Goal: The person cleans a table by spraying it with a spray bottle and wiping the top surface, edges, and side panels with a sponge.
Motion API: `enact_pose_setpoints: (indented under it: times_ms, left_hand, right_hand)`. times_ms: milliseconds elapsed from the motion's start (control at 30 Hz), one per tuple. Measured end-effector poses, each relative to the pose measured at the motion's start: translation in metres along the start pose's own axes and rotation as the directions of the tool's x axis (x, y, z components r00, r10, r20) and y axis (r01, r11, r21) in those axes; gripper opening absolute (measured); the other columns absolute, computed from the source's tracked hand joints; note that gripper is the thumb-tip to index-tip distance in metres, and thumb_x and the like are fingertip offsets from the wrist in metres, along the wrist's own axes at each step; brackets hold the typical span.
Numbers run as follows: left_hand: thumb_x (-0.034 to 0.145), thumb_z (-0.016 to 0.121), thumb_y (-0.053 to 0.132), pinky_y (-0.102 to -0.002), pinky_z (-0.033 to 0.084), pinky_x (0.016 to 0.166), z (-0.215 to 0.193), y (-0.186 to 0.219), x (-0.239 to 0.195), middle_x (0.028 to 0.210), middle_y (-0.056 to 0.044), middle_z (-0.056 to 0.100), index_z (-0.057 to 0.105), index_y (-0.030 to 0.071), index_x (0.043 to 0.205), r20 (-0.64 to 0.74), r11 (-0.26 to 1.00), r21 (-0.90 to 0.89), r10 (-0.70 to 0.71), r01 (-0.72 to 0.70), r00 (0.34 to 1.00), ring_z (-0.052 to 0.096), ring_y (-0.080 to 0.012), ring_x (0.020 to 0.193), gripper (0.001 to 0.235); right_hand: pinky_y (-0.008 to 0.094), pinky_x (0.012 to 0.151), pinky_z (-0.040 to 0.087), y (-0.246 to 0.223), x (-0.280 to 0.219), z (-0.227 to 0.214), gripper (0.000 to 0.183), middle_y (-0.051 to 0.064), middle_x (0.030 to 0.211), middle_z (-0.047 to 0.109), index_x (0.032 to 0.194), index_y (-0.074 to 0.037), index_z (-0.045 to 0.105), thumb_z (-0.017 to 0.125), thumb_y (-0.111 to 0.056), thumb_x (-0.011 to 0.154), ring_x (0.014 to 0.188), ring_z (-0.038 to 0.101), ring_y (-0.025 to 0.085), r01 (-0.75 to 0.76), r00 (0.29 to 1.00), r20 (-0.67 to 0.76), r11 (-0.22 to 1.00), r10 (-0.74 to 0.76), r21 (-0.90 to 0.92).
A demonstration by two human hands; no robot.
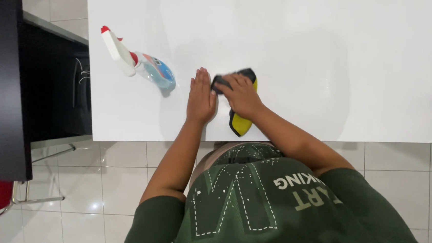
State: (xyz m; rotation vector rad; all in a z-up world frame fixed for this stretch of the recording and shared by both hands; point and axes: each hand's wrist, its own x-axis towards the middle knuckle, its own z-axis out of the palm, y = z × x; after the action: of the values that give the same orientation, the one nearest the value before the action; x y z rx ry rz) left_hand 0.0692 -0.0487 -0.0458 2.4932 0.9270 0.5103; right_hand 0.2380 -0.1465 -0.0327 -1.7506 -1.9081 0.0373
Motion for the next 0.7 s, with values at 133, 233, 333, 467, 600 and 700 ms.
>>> enact_pose_setpoints:
  times_ms: [133,233,333,467,600,700]
  left_hand:
    - [0.102,0.041,0.026,-0.053,0.01,0.129,0.002,0.001,0.0,0.169,-0.023,0.023,0.017,-0.002,0.162,-0.002,0.997,0.076,-0.033,0.033,0.999,0.018,-0.0382,0.159,0.07]
    - [0.102,0.042,0.027,-0.053,0.009,0.129,0.0,0.003,0.001,0.169,-0.024,0.021,0.016,-0.002,0.162,0.015,0.994,0.102,-0.051,0.049,0.999,0.016,-0.0378,0.159,0.072]
    - [0.103,0.043,0.03,-0.054,0.008,0.127,-0.005,0.008,0.005,0.168,-0.025,0.018,0.017,-0.001,0.162,0.058,0.99,0.139,-0.046,0.037,0.997,0.014,-0.0385,0.158,0.072]
    - [0.102,0.044,0.032,-0.054,0.007,0.129,-0.007,0.011,0.009,0.169,-0.023,0.018,0.02,0.004,0.163,0.08,0.988,0.149,-0.062,0.049,0.995,0.013,-0.0367,0.159,0.071]
    - [0.101,0.045,0.032,-0.055,0.007,0.127,-0.01,0.011,0.012,0.168,-0.025,0.018,0.02,0.004,0.162,0.084,0.99,0.136,-0.054,0.043,0.995,0.013,-0.0384,0.158,0.072]
    - [0.101,0.045,0.032,-0.055,0.007,0.127,-0.009,0.011,0.012,0.168,-0.025,0.02,0.021,0.004,0.162,0.08,0.989,0.14,-0.05,0.039,0.996,0.013,-0.038,0.158,0.071]
  right_hand:
    - [0.05,0.105,0.041,0.055,-0.025,-0.019,0.051,0.013,0.124,0.068,0.121,-0.013,0.073,0.062,0.001,0.073,0.119,0.058,0.037,-0.111,0.993,0.07,0.964,0.097,0.243]
    - [0.047,0.108,0.044,0.162,-0.067,-0.064,0.053,0.018,0.127,0.068,0.124,-0.006,0.07,0.047,0.007,0.078,0.12,0.058,0.038,-0.2,0.956,-0.158,0.943,0.247,0.266]
    - [0.044,0.115,0.044,0.264,-0.128,-0.14,0.056,0.011,0.129,0.07,0.128,-0.01,0.073,0.048,0.01,0.082,0.123,0.06,0.032,-0.345,0.861,-0.374,0.936,0.344,0.066]
    - [0.069,0.116,0.014,0.341,-0.157,-0.17,0.061,0.04,0.163,0.029,0.154,0.003,0.048,0.063,-0.028,0.103,0.146,0.022,0.059,-0.694,0.714,-0.372,0.666,0.592,-0.273]
    - [0.074,0.115,0.003,0.369,-0.083,-0.141,0.084,0.039,0.165,0.017,0.166,-0.003,0.039,0.065,-0.052,0.104,0.15,0.009,0.06,-0.804,0.591,-0.375,0.557,0.714,-0.207]
    - [0.073,0.12,0.007,0.339,-0.003,-0.099,0.087,0.042,0.166,0.02,0.165,-0.002,0.043,0.074,-0.054,0.102,0.152,0.014,0.059,-0.614,0.783,-0.313,0.751,0.538,-0.244]
